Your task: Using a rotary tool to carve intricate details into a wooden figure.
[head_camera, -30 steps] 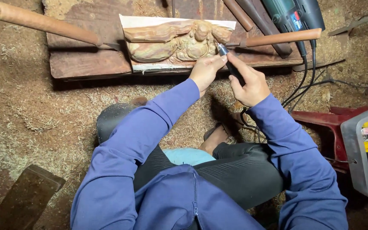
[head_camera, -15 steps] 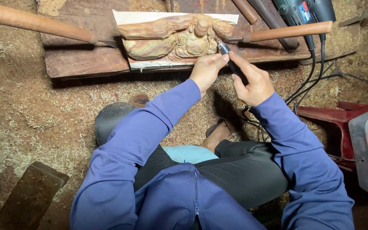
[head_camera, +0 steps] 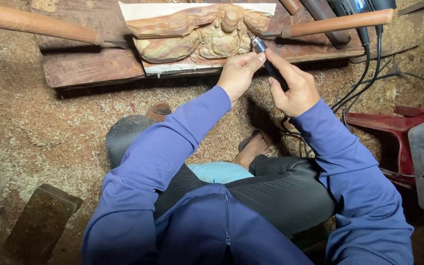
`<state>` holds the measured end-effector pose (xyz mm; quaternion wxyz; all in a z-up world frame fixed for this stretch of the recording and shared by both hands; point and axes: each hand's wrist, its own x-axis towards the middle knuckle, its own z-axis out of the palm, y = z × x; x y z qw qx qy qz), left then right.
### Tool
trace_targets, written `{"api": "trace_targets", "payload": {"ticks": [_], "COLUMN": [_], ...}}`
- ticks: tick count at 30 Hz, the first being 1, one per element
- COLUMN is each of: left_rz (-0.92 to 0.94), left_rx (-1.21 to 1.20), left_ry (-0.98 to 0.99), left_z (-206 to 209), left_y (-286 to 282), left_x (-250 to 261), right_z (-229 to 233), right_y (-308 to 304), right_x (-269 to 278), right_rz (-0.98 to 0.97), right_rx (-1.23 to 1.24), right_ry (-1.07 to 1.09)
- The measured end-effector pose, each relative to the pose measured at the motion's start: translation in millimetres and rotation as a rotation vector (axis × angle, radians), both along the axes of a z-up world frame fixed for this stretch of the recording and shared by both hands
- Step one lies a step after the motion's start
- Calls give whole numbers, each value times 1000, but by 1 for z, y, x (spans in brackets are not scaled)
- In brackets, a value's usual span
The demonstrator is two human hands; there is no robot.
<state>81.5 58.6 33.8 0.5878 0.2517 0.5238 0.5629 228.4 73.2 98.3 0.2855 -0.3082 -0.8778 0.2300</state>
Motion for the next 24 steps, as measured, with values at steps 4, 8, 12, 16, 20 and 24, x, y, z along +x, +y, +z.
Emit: {"api": "trace_targets", "payload": {"ticks": [4,8,12,16,20,24], "left_rz": [-18,-139,-121,-112,-102,-123], "left_rx": [3,73,60,76,95,37], "left_ry": [30,-114,-94,-156,-186,-136], "left_z": [-4,-1,0,-7,-8,-7], "left_y": [0,-2,-3,-5,-4,-4], "left_x": [-6,-17,-18,-18,-19,-21], "right_z": [1,9,8,8,11,13], "right_y": [-2,-5,-4,-3,-3,-2], "right_x": [1,3,1,0,-3,-3], "right_rz": [-13,21,31,53,64,66], "right_rx": [-25,-92,-108,-111,-85,-93], "right_ry": [-10,-132,-141,-162,-134,-140]}}
